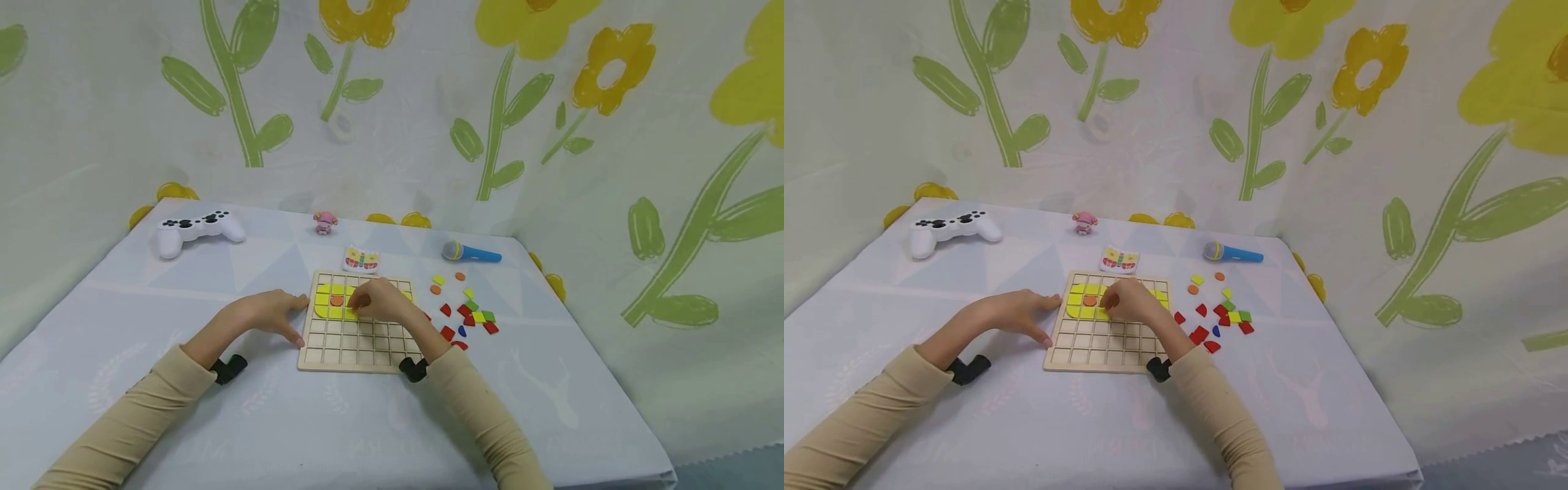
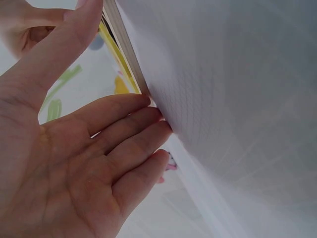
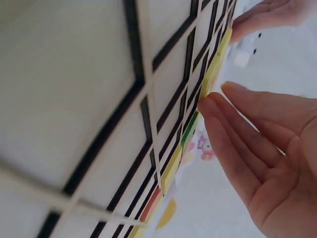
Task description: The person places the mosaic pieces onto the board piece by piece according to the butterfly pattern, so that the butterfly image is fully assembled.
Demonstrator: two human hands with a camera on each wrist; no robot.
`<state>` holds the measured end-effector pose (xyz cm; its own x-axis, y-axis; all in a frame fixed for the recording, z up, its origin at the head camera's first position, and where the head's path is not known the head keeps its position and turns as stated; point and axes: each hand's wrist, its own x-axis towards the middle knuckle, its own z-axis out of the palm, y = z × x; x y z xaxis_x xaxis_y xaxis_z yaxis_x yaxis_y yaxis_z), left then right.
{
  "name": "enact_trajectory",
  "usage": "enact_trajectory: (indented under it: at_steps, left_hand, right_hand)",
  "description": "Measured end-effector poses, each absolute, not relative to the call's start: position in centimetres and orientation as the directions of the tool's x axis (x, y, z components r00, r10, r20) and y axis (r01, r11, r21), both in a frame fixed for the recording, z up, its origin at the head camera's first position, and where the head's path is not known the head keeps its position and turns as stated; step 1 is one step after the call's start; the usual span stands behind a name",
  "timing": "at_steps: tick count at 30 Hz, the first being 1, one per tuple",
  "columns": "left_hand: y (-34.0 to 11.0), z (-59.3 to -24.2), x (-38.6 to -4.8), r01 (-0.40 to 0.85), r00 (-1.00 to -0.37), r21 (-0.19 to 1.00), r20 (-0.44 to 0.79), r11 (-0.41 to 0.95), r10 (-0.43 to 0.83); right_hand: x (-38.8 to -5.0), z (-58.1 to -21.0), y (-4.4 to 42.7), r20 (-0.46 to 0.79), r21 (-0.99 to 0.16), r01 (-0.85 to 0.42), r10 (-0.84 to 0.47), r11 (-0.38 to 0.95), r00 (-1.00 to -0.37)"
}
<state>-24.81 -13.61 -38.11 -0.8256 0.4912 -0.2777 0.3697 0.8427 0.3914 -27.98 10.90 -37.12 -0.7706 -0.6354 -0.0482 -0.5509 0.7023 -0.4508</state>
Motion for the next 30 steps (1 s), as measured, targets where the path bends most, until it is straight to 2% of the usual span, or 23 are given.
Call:
enact_trajectory:
  at_steps: [4,9,18,30]
  left_hand:
    - [-13.6,-38.1,-24.8,0.368,-0.826,0.394,-0.277,0.842,0.491]
    - [-13.7,-38.1,-24.8,0.37,-0.824,0.395,-0.278,0.841,0.493]
    - [-13.7,-38.0,-24.7,0.375,-0.823,0.395,-0.276,0.839,0.497]
    - [-13.6,-38.0,-24.8,0.371,-0.821,0.393,-0.284,0.841,0.495]
  right_hand:
    - [-27.7,-36.8,12.0,-0.034,-0.476,-0.539,-0.627,0.695,-0.779]
    - [-27.5,-36.3,14.7,-0.012,-0.478,-0.487,-0.56,0.731,-0.828]
    - [-27.9,-36.0,21.6,0.041,-0.415,-0.442,-0.469,0.795,-0.882]
    - [-29.1,-36.6,28.9,-0.043,-0.385,-0.25,-0.288,0.889,-0.957]
